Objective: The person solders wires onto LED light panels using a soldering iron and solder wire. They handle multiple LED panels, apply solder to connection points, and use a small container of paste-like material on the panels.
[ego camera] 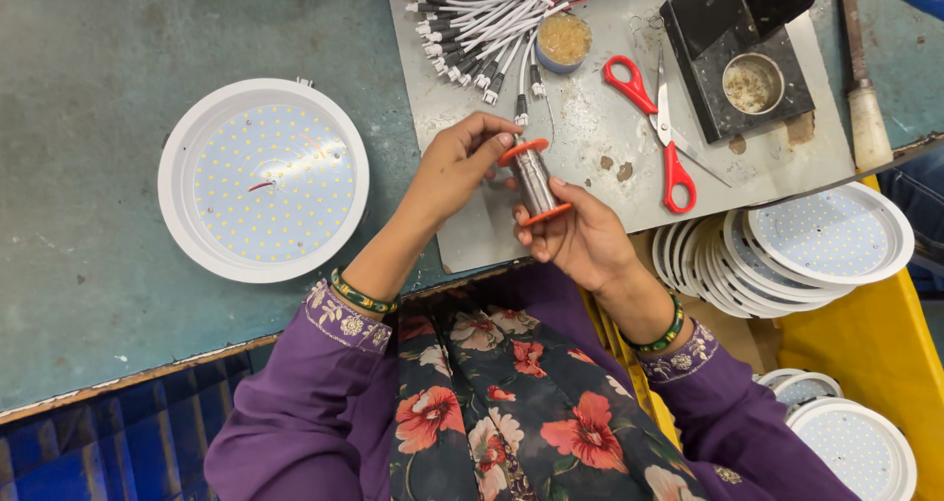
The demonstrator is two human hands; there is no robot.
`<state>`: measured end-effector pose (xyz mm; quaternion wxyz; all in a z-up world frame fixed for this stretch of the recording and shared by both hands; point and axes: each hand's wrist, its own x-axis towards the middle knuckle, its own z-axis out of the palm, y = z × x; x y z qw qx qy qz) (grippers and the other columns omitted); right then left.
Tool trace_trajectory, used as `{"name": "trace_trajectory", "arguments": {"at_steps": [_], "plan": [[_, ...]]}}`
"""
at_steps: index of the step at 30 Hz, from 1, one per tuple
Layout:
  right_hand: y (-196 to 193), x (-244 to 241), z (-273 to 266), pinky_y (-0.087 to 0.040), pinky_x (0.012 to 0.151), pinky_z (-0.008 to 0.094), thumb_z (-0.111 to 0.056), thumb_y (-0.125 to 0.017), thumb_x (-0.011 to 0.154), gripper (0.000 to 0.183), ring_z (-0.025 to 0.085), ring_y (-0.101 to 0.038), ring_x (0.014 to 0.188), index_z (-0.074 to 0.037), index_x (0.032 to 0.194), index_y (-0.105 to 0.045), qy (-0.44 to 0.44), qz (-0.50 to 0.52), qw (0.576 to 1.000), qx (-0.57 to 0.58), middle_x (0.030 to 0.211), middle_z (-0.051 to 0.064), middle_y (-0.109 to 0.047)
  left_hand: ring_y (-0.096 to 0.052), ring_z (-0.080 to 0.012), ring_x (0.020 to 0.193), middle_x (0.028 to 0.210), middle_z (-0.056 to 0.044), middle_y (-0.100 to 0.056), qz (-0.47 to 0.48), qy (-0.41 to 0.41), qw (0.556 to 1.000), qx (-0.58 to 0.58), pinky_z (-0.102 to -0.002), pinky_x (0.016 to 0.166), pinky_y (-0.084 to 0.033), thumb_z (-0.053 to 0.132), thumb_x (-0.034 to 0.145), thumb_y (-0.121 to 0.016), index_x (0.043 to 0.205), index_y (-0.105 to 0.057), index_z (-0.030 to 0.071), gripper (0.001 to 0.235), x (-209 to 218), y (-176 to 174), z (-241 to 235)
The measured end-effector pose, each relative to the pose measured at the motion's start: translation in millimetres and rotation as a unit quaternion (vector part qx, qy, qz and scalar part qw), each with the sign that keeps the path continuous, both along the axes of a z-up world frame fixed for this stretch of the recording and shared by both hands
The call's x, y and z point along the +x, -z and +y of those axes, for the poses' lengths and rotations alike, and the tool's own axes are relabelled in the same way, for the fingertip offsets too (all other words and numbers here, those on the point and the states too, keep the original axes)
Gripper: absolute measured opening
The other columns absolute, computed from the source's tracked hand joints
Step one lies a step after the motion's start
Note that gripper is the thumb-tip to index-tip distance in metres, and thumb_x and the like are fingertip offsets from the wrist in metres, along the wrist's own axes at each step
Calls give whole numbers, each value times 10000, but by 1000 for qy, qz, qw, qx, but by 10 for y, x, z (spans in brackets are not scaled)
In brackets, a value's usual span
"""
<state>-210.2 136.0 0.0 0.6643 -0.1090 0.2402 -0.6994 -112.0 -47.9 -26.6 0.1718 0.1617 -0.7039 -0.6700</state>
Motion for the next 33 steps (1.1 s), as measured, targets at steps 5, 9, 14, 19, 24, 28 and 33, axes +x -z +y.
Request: {"name": "trace_trajectory", "arguments": {"at_steps": [5, 9, 14, 19, 24, 28, 33], "plan": [[75, -34, -53, -555, 668, 311, -339, -414, 1128, 488, 245, -679, 871, 34, 1426, -516, 31, 2, 999, 11, 1025, 153, -688, -636, -189, 1189, 1343, -91, -602, 23, 46, 997, -49, -373, 1025, -532, 346, 914, -767, 1469, -497, 43, 687, 173, -102, 155], [115, -6, -39, -548, 634, 288, -310, -425, 1161, 449, 235, -677, 815, 15, 1452, -533, 42, -14, 998, -37, 1094, 195, -713, -470, -318, 1392, 1511, -187, -410, 93, 25, 966, -239, -441, 1107, -485, 346, 675, -954, 1563, -323, 35, 1133, 308, -241, 370], [6, 84, 26, -606, 821, 408, -349, -395, 1136, 438, 247, -711, 932, -29, 1402, -531, 44, -44, 998, -31, 1174, 222, -701, -589, -296, 1318, 1430, -138, -551, 29, 1, 959, -283, -430, 1108, -510, 276, 723, -943, 1538, -417, 65, 993, 301, -380, 422], [-173, 45, 186, -572, 977, 457, -320, -426, 1108, 455, 255, -697, 1055, 15, 1395, -536, 42, -6, 999, -18, 1266, 232, -686, -626, -276, 1301, 1437, -136, -572, 26, 66, 967, -244, -399, 1067, -566, 227, 704, -931, 1497, -479, 88, 924, 226, -573, 376], [-244, -56, 328, -527, 1061, 456, -255, -511, 1124, 436, 306, -673, 1177, 86, 1394, -542, 55, 50, 997, -9, 1260, 240, -662, -606, -281, 1358, 1480, -138, -542, 61, 127, 962, -235, -397, 1130, -551, 201, 717, -938, 1481, -499, 88, 889, 159, -759, 397], [-229, -113, 398, -537, 1044, 459, -252, -559, 1090, 478, 297, -673, 1187, 93, 1416, -503, 76, 100, 992, -20, 1298, 211, -655, -592, -282, 1390, 1501, -134, -539, 80, 164, 955, -234, -407, 1180, -522, 196, 737, -938, 1481, -507, 91, 866, 135, -826, 404], [-199, -154, 453, -589, 954, 446, -307, -618, 1023, 559, 289, -712, 1115, 64, 1409, -459, 69, 61, 996, -14, 1264, 210, -673, -607, -273, 1383, 1489, -116, -561, 45, 205, 956, -205, -401, 1137, -487, 188, 736, -932, 1467, -528, 98, 840, 117, -857, 391]]}}
